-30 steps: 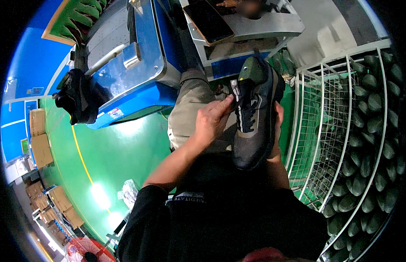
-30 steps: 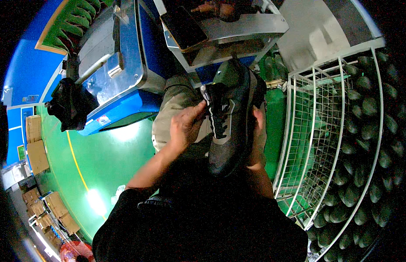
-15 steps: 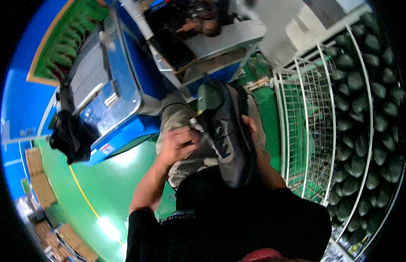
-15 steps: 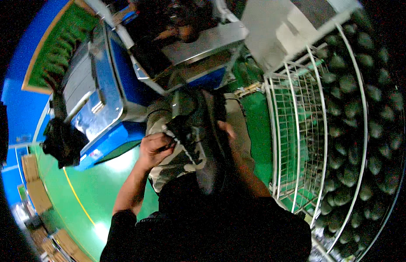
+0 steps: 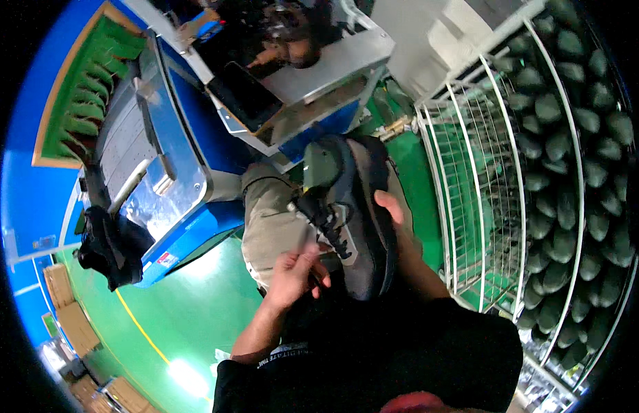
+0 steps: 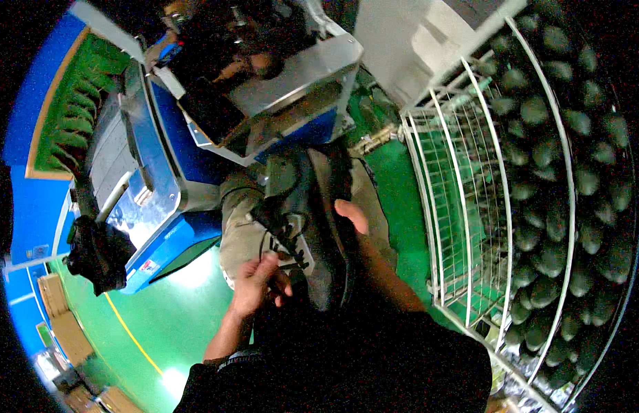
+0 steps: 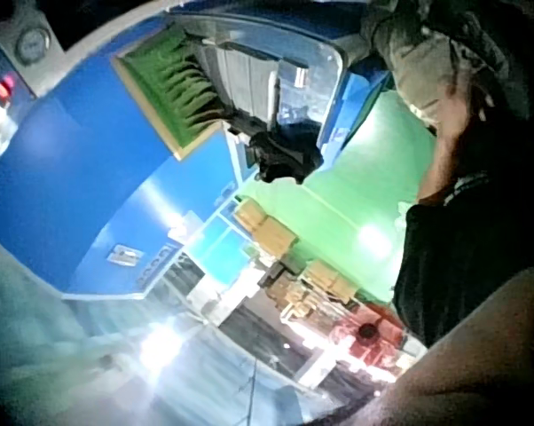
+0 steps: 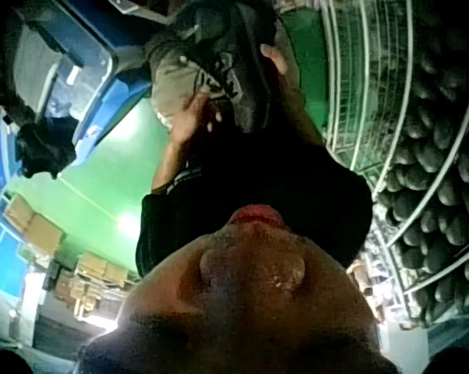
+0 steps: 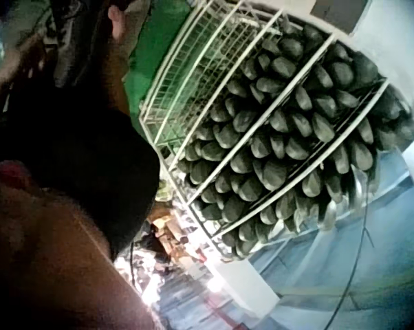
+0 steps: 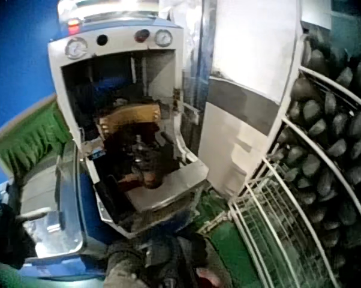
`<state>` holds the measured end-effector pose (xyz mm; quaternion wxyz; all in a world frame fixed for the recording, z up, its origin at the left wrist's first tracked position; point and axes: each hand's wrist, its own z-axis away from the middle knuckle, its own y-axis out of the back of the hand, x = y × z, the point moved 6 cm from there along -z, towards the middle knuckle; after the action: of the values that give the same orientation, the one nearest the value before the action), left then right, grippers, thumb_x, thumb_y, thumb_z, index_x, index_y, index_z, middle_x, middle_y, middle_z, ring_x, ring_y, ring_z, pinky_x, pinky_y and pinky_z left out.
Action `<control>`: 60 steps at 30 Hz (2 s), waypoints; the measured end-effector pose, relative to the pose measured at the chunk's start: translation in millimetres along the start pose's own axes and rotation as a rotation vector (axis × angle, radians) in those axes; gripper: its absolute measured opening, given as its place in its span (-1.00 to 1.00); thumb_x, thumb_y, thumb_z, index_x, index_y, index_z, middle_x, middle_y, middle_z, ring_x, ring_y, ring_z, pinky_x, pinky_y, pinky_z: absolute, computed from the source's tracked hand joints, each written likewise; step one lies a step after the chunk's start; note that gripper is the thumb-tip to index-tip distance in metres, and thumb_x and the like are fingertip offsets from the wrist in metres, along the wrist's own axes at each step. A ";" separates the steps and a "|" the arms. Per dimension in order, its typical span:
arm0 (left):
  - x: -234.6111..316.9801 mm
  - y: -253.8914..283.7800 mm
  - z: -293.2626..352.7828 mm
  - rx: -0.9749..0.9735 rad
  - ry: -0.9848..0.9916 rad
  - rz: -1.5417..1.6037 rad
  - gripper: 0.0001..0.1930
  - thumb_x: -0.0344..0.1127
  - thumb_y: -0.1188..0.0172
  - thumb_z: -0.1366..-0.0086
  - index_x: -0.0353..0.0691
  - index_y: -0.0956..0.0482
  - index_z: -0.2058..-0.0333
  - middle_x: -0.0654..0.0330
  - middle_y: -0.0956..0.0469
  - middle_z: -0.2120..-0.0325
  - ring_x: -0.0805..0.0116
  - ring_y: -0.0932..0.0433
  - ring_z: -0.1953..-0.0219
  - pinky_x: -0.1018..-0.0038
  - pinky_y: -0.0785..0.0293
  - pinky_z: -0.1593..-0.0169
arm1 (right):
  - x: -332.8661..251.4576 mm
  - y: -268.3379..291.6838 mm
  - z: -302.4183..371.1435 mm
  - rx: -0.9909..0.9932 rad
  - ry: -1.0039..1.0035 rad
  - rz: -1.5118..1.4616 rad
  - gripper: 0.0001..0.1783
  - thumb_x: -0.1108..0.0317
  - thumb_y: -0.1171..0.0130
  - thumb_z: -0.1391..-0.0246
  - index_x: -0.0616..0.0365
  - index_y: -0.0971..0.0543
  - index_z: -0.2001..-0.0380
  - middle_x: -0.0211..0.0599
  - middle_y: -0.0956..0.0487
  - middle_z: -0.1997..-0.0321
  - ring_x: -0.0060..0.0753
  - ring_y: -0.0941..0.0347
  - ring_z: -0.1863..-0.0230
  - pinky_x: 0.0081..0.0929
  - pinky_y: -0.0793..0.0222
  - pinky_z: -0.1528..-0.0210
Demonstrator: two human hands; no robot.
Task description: The person takes a shoe and a shoe last, inserts the last into the shoe, and then places the shoe into a heat setting machine several times.
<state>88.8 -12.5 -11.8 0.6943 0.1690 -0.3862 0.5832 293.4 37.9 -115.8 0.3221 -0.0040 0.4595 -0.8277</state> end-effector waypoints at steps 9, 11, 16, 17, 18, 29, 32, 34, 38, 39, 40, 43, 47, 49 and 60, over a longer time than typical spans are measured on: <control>84.3 9.8 -57.7 0.087 -0.525 -0.165 -0.70 -0.14 -0.10 -0.44 -0.31 -0.51 0.12 0.09 -0.51 -0.02 0.31 -0.45 -0.09 0.43 -0.30 -0.18 | -89.6 -58.9 21.8 0.012 0.357 0.408 -0.47 0.24 -0.19 0.00 0.20 -0.49 -0.06 -0.27 -0.62 0.18 -0.34 -0.58 0.24 -0.41 -0.55 0.23; 87.9 7.8 -58.3 0.194 -0.687 -0.068 -0.71 -0.20 -0.18 -0.39 -0.39 -0.56 0.26 0.01 -0.55 0.05 0.30 -0.48 0.01 0.41 -0.37 -0.07 | -121.6 -85.1 20.8 -0.009 0.509 0.635 -0.34 0.27 -0.25 0.09 0.20 -0.44 -0.15 -0.35 -0.58 0.13 -0.43 -0.54 0.20 -0.49 -0.48 0.18; 64.9 -32.4 -78.0 0.133 -0.599 0.473 -0.73 -0.42 -0.03 -0.47 -0.38 -0.55 -0.04 0.16 -0.51 -0.09 0.41 -0.42 -0.12 0.47 -0.31 -0.19 | -172.8 -220.4 51.3 0.108 0.795 0.956 -0.04 0.28 -0.33 0.25 0.21 -0.31 -0.34 -0.27 -0.53 -0.12 -0.33 -0.49 -0.05 -0.43 -0.38 -0.14; 104.9 -38.0 -64.4 0.213 -0.674 0.359 -0.64 -0.37 -0.02 -0.49 -0.35 -0.45 -0.19 0.23 -0.53 -0.02 0.50 -0.45 -0.04 0.53 -0.37 -0.12 | -184.7 -248.7 58.1 0.021 0.881 1.086 0.00 0.25 -0.34 0.25 0.25 -0.26 -0.36 -0.25 -0.52 -0.15 -0.31 -0.48 -0.11 -0.41 -0.36 -0.19; 117.2 -34.9 -75.5 0.207 -0.768 0.288 -0.60 -0.30 -0.05 -0.49 -0.31 -0.40 -0.23 0.24 -0.55 -0.01 0.52 -0.48 0.03 0.54 -0.40 -0.09 | -188.2 -275.8 59.7 -0.031 0.887 1.074 0.05 0.30 -0.37 0.23 0.28 -0.20 -0.40 -0.21 -0.50 -0.19 -0.31 -0.47 -0.14 -0.42 -0.34 -0.21; 236.8 -42.5 -116.4 -0.068 -0.568 0.777 -0.62 0.02 0.05 -0.52 -0.21 -0.47 0.12 0.11 -0.65 0.32 0.41 -0.59 0.31 0.45 -0.53 0.16 | -244.5 -437.8 27.9 0.097 0.976 1.695 -0.06 0.22 -0.44 0.21 0.18 -0.37 -0.33 -0.26 -0.67 0.13 -0.53 -0.54 0.17 -0.59 -0.39 -0.01; 245.3 -40.5 -138.5 -0.074 -0.518 0.807 -0.62 0.05 0.05 -0.51 -0.18 -0.43 0.12 0.09 -0.64 0.31 0.38 -0.59 0.36 0.43 -0.53 0.20 | -242.7 -461.9 -4.6 0.083 0.967 1.955 -0.01 0.10 -0.45 0.26 0.17 -0.39 -0.32 -0.22 -0.68 0.15 -0.50 -0.55 0.15 -0.56 -0.39 -0.03; 239.4 -46.7 -155.7 -0.146 -0.430 0.869 -0.65 0.03 0.08 -0.52 -0.17 -0.41 0.14 0.10 -0.63 0.29 0.38 -0.58 0.37 0.42 -0.52 0.24 | -229.3 -474.0 -17.9 0.141 0.874 2.159 0.06 -0.02 -0.41 0.33 0.16 -0.37 -0.32 -0.03 -0.66 0.06 -0.36 -0.57 0.07 -0.50 -0.39 -0.09; 227.6 -38.1 -166.2 -0.101 -0.396 0.994 -0.66 0.01 0.08 -0.52 -0.17 -0.45 0.15 0.13 -0.65 0.35 0.41 -0.54 0.46 0.49 -0.46 0.32 | -209.5 -480.7 -34.3 0.226 0.811 2.373 0.01 0.01 -0.37 0.26 0.04 -0.35 -0.36 -0.05 -0.67 0.14 -0.32 -0.59 0.17 -0.51 -0.41 -0.02; 225.7 -34.8 -166.9 -0.139 -0.404 0.977 -0.67 -0.01 0.11 -0.54 -0.16 -0.41 0.14 0.12 -0.64 0.34 0.40 -0.55 0.44 0.47 -0.46 0.31 | -212.0 -479.9 -35.4 0.255 0.795 2.396 0.01 0.02 -0.36 0.26 0.02 -0.35 -0.36 -0.04 -0.67 0.14 -0.31 -0.60 0.18 -0.51 -0.41 -0.01; 222.5 -31.2 -169.5 -0.176 -0.412 0.960 -0.69 -0.02 0.14 -0.55 -0.16 -0.37 0.13 0.12 -0.64 0.33 0.40 -0.55 0.43 0.46 -0.46 0.30 | -214.0 -478.8 -36.4 0.250 0.800 2.377 0.04 -0.04 -0.35 0.30 0.05 -0.35 -0.35 -0.01 -0.68 0.16 -0.24 -0.60 0.14 -0.48 -0.41 -0.05; 219.1 -23.7 -163.7 -0.227 -0.429 0.900 -0.69 -0.03 0.16 -0.55 -0.16 -0.34 0.05 0.12 -0.63 0.35 0.41 -0.54 0.41 0.46 -0.45 0.29 | -216.7 -476.0 -35.6 0.243 0.803 2.330 0.11 -0.15 -0.35 0.37 0.11 -0.36 -0.33 0.06 -0.69 0.20 -0.11 -0.61 0.05 -0.40 -0.39 -0.13; 207.0 -13.8 -143.3 -0.228 -0.469 0.809 -0.50 -0.02 0.11 -0.54 -0.27 -0.26 -0.24 0.18 -0.61 0.37 0.45 -0.52 0.40 0.50 -0.41 0.27 | -213.2 -478.0 -35.7 0.230 0.868 2.330 0.10 -0.13 -0.36 0.37 0.14 -0.37 -0.32 0.11 -0.68 0.18 -0.11 -0.62 0.07 -0.38 -0.39 -0.14; 189.7 -7.5 -139.5 -0.236 -0.504 0.735 -0.55 -0.04 0.10 -0.53 -0.26 -0.37 -0.17 0.21 -0.61 0.39 0.46 -0.51 0.40 0.52 -0.40 0.28 | -205.3 -483.8 -34.1 0.225 0.831 2.329 0.09 -0.11 -0.36 0.36 0.16 -0.37 -0.32 0.12 -0.67 0.17 -0.11 -0.62 0.07 -0.38 -0.39 -0.13; 91.7 23.9 -89.2 -0.080 -0.409 0.389 -0.67 -0.12 0.02 -0.49 -0.27 -0.55 0.09 0.24 -0.66 0.33 0.51 -0.54 0.37 0.52 -0.45 0.28 | -205.9 -486.2 -41.3 0.238 1.098 2.228 -0.02 -0.06 -0.34 0.32 -0.01 -0.43 -0.30 0.09 -0.65 0.04 -0.02 -0.60 0.05 -0.31 -0.44 -0.07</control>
<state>98.5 117.2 -7.1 0.4832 0.1781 -0.5661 0.6436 186.5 359.6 291.1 0.6117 0.7623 0.2088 -0.0331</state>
